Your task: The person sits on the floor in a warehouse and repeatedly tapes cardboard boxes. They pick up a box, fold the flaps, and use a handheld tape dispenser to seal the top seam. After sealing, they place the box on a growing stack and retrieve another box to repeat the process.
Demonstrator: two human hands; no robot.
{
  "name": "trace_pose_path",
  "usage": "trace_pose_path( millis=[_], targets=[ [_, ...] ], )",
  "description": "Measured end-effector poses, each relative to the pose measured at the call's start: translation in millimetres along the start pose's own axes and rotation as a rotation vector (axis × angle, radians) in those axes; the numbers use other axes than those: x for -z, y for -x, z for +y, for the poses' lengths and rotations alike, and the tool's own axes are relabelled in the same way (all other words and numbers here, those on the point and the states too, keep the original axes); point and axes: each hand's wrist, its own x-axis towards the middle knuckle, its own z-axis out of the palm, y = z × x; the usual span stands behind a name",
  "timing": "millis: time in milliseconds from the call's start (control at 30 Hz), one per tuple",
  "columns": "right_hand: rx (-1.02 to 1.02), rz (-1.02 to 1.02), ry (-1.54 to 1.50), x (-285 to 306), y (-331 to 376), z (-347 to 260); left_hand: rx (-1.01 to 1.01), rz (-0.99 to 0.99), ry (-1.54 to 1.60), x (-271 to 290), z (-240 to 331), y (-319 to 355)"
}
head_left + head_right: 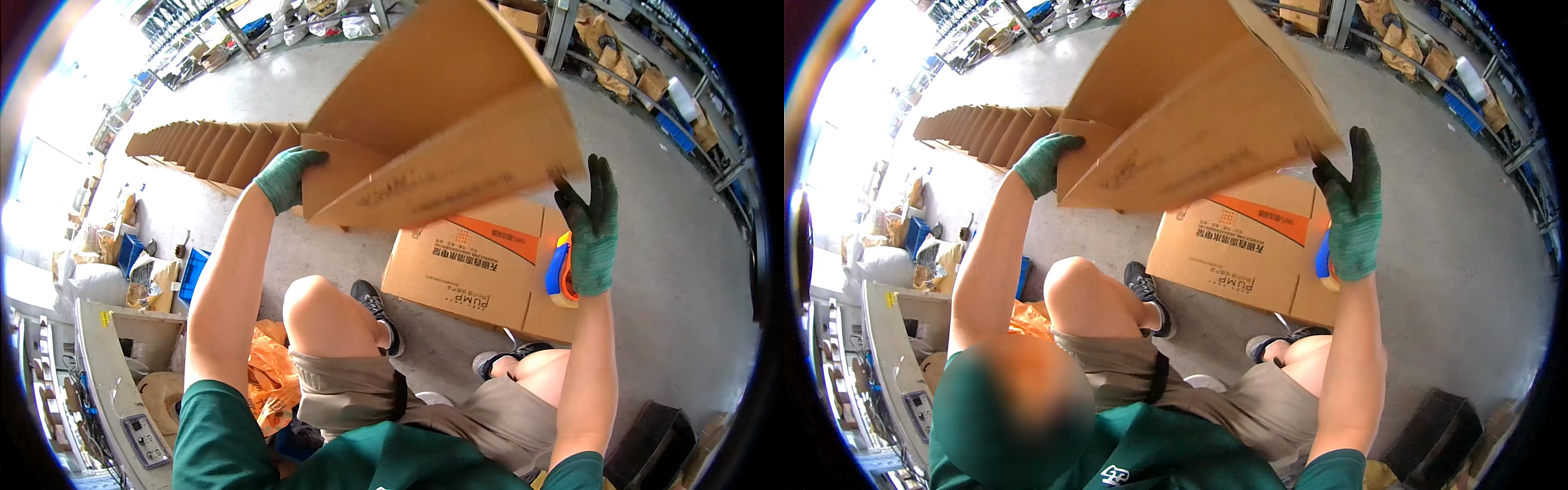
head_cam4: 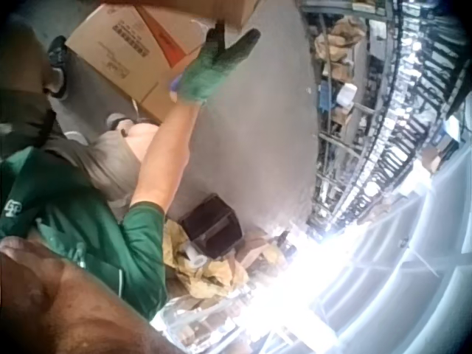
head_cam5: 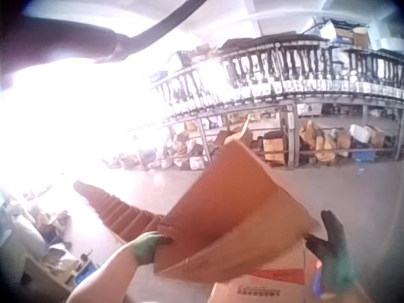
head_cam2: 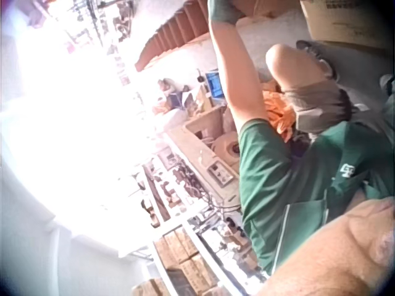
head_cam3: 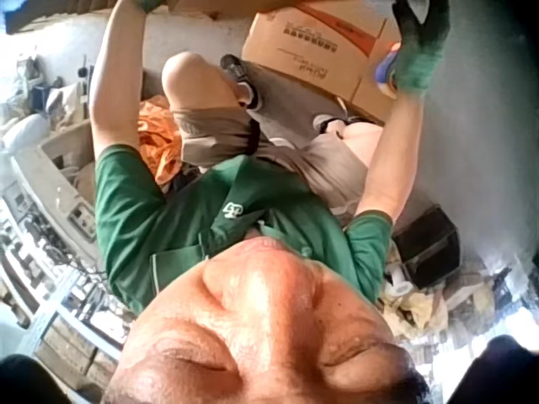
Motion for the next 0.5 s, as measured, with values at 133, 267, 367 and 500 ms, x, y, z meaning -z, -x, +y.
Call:
trace_pose_path(
  millis=[133, 267, 367, 500],
  targets=[
    [-0.092, 0.015, -0.03, 7.0, -0.1, 1.8, 0.001, 0.25, 0.231, 34.0, -22.8, -32.2],
    [-0.156, -0.021, 0.09, 28.0, 8.6, 15.2, 0.047, 0.309, 0.319, 65.4, -85.1, -77.9],
    [-0.179, -0.014, 0.23, 45.9, 21.8, 33.3, 0.134, 0.437, 0.255, 37.8, -131.2, -102.5],
    [-0.248, -0.082, 0.272, 35.9, 35.4, 41.7, 0.292, 0.509, 0.382, 64.4, -220.2, -141.3]
  ],
)
